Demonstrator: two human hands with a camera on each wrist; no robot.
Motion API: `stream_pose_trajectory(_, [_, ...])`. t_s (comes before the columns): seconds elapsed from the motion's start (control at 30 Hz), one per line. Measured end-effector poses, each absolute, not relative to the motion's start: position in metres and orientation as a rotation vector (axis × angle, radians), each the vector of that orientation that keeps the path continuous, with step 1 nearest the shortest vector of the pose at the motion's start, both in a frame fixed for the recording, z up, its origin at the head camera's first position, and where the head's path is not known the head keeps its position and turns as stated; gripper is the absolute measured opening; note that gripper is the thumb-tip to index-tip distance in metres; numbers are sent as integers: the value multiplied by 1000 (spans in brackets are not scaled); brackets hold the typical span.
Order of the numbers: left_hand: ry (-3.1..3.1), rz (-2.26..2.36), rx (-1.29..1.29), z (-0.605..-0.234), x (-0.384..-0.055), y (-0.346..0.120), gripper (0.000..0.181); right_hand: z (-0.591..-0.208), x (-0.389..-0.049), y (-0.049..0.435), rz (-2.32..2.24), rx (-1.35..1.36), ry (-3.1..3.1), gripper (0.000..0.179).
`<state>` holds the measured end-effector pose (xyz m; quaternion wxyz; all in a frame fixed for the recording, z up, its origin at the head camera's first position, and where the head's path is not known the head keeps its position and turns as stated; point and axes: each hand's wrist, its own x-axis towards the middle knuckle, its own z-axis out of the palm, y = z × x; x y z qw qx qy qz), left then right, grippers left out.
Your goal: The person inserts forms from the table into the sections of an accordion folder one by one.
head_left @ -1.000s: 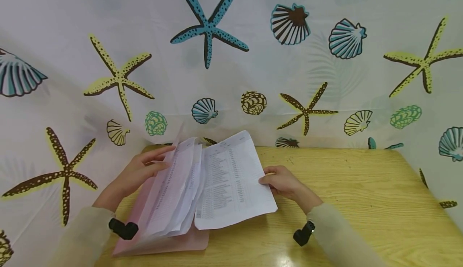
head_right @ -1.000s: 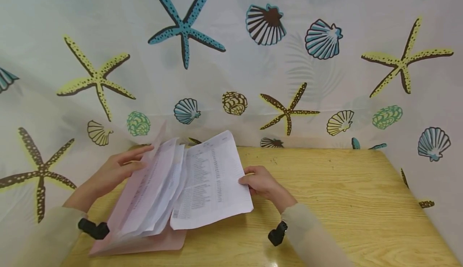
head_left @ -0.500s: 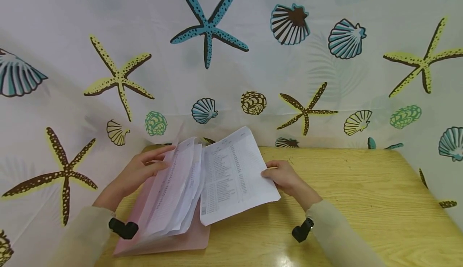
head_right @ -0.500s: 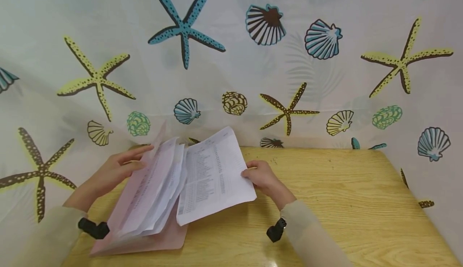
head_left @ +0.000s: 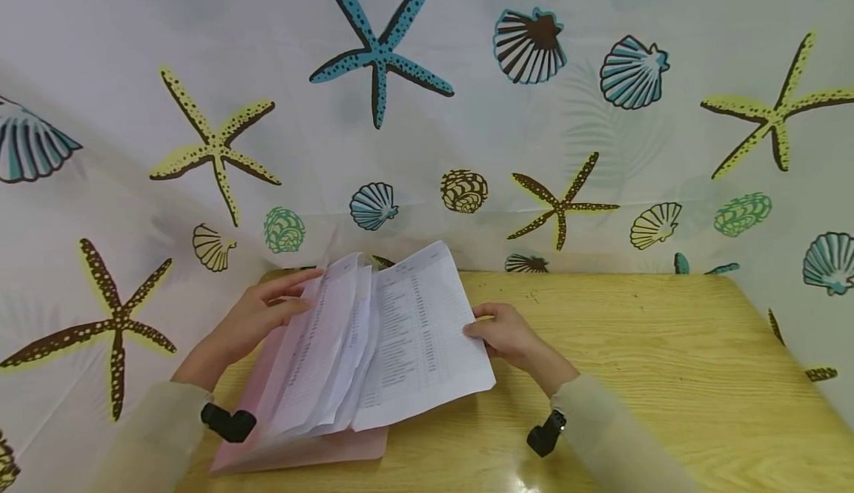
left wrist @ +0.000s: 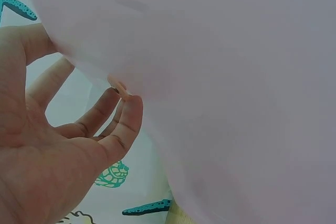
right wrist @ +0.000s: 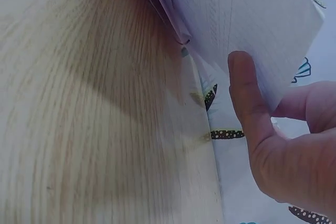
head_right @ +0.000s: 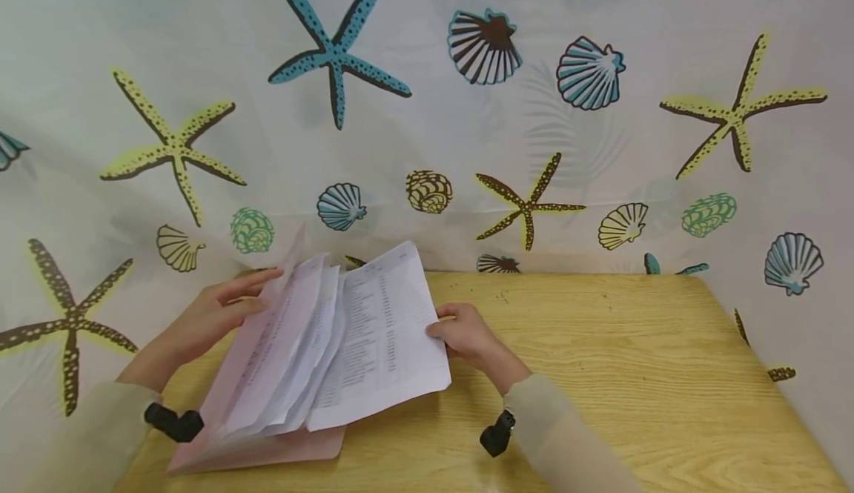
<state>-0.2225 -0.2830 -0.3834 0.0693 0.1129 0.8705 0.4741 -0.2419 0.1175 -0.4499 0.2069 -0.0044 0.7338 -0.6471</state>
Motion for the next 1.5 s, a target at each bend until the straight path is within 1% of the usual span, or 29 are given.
stream_pose_trajectory(0.53, [2640, 1422, 368, -384, -222, -282, 59, -466, -231, 87, -1839, 26, 2034, 35])
stream_pose_trajectory(0.93, [2636, 1419, 348, -385, -222, -282, 60, -470, -222, 69, -1797, -19, 2038, 36])
stream_pose_trajectory(1.07, [2637, 1418, 340, -385, -222, -282, 60, -470, -220, 67, -1757, -37, 2057, 32])
stream_pose_trajectory(1.3, [2642, 1410, 332, -384, -221, -283, 60, -467, -218, 71, -1705, -55, 2015, 35])
stream_pose_trajectory(1.5, [2646, 1408, 340, -383, -221, -283, 60, -465, -220, 76, -1655, -127, 1908, 29])
